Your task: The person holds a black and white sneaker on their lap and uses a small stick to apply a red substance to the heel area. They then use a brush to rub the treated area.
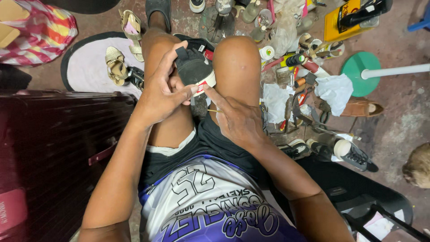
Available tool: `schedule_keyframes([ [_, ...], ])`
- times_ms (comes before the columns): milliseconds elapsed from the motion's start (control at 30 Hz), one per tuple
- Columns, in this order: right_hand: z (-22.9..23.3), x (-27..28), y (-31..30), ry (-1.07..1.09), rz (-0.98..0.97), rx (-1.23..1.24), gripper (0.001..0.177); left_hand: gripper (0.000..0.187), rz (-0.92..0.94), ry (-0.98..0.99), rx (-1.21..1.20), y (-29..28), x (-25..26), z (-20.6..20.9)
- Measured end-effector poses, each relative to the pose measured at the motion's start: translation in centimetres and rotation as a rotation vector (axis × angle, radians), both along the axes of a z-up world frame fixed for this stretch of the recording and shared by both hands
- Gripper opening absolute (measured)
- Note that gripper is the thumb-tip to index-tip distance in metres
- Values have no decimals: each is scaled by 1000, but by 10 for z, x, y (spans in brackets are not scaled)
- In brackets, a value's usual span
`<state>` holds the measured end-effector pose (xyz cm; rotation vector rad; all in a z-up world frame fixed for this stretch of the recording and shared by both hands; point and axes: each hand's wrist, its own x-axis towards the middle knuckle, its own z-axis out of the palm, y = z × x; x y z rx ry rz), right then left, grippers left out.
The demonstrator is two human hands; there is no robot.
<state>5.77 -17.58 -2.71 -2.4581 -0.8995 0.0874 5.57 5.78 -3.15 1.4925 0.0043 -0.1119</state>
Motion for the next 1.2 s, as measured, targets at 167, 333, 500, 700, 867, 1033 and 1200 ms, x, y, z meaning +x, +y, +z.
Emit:
schedule_keyframes([
  [167,-1,2,1,-5,27,44,66,85,10,14,21,0,-2,-3],
  [333,-1,0,2,-22,22,91,59,86,-6,-31,-18,2,-2,-3],
  [500,0,-3,3,-35,-1,155,52,88,1,-36,2,1,-6,-4],
  [700,7,-3,6,-113,16,166,49,89,1,-38,-38,1,-5,-5],
  [867,10,3,9,-100,14,170,51,89,-22,9,-2,6,-1,-5],
  [1033,11,5,10,-84,28,157,54,89,-29,-13,24,5,0,-4],
  [1200,11,4,10,-148,70,185,56,90,-15,-2,1,5,-4,-4],
])
